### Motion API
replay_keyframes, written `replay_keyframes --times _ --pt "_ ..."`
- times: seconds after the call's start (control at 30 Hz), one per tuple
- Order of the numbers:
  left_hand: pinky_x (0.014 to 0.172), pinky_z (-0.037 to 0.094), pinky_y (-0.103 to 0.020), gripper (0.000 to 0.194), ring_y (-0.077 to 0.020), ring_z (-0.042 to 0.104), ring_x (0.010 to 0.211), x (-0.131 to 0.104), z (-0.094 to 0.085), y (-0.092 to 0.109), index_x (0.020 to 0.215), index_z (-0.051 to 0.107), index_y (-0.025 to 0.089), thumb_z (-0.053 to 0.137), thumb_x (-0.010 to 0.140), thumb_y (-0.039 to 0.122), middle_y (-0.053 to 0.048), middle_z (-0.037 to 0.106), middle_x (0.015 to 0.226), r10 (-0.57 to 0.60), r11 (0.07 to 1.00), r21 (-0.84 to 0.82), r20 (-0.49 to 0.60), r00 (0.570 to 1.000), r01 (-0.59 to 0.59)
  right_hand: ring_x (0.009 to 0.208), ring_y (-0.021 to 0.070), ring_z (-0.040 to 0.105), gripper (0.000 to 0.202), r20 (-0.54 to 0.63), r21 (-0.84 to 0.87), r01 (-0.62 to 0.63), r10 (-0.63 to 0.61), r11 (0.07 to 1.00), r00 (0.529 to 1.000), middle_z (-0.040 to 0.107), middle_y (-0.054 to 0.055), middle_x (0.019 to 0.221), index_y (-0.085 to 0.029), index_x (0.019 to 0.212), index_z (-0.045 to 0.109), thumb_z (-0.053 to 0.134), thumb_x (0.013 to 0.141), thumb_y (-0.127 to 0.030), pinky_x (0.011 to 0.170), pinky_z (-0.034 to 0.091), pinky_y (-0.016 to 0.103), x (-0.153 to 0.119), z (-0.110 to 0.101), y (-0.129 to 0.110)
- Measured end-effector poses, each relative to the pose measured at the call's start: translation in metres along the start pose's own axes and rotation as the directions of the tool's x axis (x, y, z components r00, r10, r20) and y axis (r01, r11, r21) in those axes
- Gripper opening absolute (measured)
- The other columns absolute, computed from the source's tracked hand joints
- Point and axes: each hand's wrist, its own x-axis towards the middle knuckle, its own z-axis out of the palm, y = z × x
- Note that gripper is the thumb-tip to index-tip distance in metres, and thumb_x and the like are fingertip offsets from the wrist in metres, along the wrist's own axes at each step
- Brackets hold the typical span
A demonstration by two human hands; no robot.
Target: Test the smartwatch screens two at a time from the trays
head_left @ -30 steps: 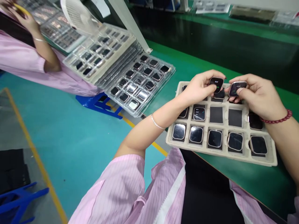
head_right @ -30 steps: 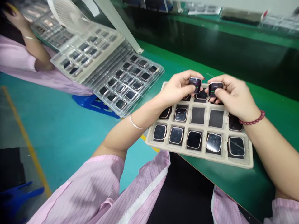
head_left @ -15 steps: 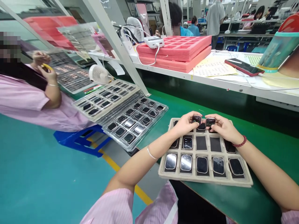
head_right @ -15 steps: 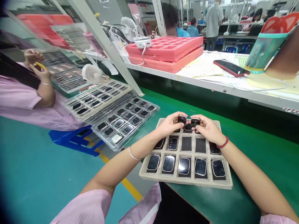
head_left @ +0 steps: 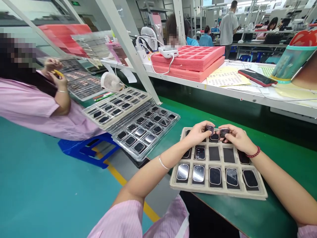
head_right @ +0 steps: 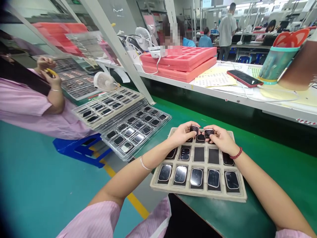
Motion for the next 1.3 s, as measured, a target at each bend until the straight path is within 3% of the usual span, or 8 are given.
replay_keyframes --times 0.23,0.4,0.53,0.73,0.83,1.03,1.17,1.3 --pt "0.078 0.05 -0.027 0.042 -0.0166 0.065 0.091 0.0001 -0.0002 -0.0019 0.114 0.059 0.015 0.061 0.072 0.012 -0.007 0.069 0.102 0.017 1.0 0.012 -0.007 1.0 -0.017 0.078 0.0202 0.075 0.032 -0.008 0.0 -0.021 0.021 1.0 1.0 0.075 0.01 0.105 -0.019 0.113 0.064 0.061 0.081 -0.019 0.07 0.064 0.037 -0.0001 0.0008 -0.0002" --pt "0.078 0.051 -0.027 0.036 -0.0156 0.065 0.087 0.001 -0.0007 -0.0031 0.108 0.061 0.015 0.06 0.073 0.013 -0.006 0.069 0.098 0.009 1.0 0.019 -0.016 1.0 -0.008 0.075 0.0183 0.074 0.032 -0.011 0.007 -0.017 0.017 1.0 1.0 0.075 0.008 0.101 -0.02 0.114 0.063 0.06 0.082 -0.019 0.067 0.064 0.034 -0.0001 0.0011 0.0006" --pt "0.085 0.051 -0.029 0.042 -0.0178 0.067 0.095 0.0005 -0.0009 -0.001 0.112 0.06 0.016 0.063 0.071 0.012 -0.006 0.07 0.103 0.002 0.999 0.041 -0.006 1.0 -0.002 0.084 0.0207 0.075 0.039 0.014 0.04 -0.006 0.005 0.999 1.0 0.075 0.008 0.109 -0.022 0.116 0.061 0.063 0.077 -0.019 0.074 0.064 0.037 0.0009 0.0008 0.0008" --pt "0.087 0.052 -0.03 0.045 -0.0181 0.067 0.095 0.0005 0.0004 -0.0016 0.113 0.06 0.015 0.059 0.069 0.008 -0.007 0.07 0.103 -0.007 0.999 0.046 0.024 1.0 0.006 0.079 0.0193 0.074 0.035 -0.001 0.025 -0.016 0.016 1.0 1.0 0.075 0.008 0.104 -0.022 0.115 0.062 0.06 0.08 -0.02 0.068 0.064 0.035 0.0011 0.0012 0.003" --pt "0.088 0.052 -0.031 0.044 -0.0193 0.068 0.097 0.0009 0.0004 -0.0025 0.112 0.06 0.015 0.059 0.068 0.008 -0.007 0.069 0.105 -0.009 0.999 0.04 0.032 0.999 0.007 0.084 0.0207 0.075 0.041 -0.003 0.051 -0.013 0.013 0.999 1.0 0.074 0.008 0.108 -0.022 0.117 0.06 0.061 0.076 -0.018 0.072 0.064 0.036 0.0008 0.0012 0.0044" --pt "0.084 0.052 -0.029 0.043 -0.018 0.068 0.093 -0.0002 0.0002 -0.0008 0.113 0.06 0.015 0.063 0.07 0.012 -0.007 0.071 0.104 -0.02 0.999 0.05 0.039 0.999 0.018 0.084 0.0201 0.075 0.04 -0.007 0.057 -0.018 0.018 0.998 1.0 0.073 0.008 0.109 -0.022 0.118 0.06 0.061 0.078 -0.02 0.072 0.065 0.035 0.0013 0.0007 0.0063" --pt "0.073 0.05 -0.026 0.034 -0.0156 0.065 0.083 0.0007 -0.0003 -0.0028 0.108 0.062 0.014 0.061 0.074 0.016 -0.006 0.07 0.096 -0.004 0.998 0.061 0.033 0.999 0.002 0.082 0.0189 0.074 0.036 0.006 0.042 -0.027 0.027 0.999 1.0 0.073 0.008 0.106 -0.02 0.117 0.06 0.059 0.08 -0.02 0.069 0.064 0.033 0.0012 0.0005 0.0049" --pt "0.073 0.05 -0.025 0.039 -0.0152 0.065 0.083 0.0021 -0.0007 -0.0056 0.108 0.062 0.014 0.057 0.07 0.009 -0.005 0.069 0.097 0.009 0.997 0.081 0.021 1.0 -0.01 0.087 0.0204 0.075 0.042 0.009 0.063 -0.015 0.014 0.998 1.0 0.073 0.009 0.112 -0.02 0.117 0.059 0.061 0.076 -0.017 0.075 0.063 0.035 0.0012 -0.0001 0.004"
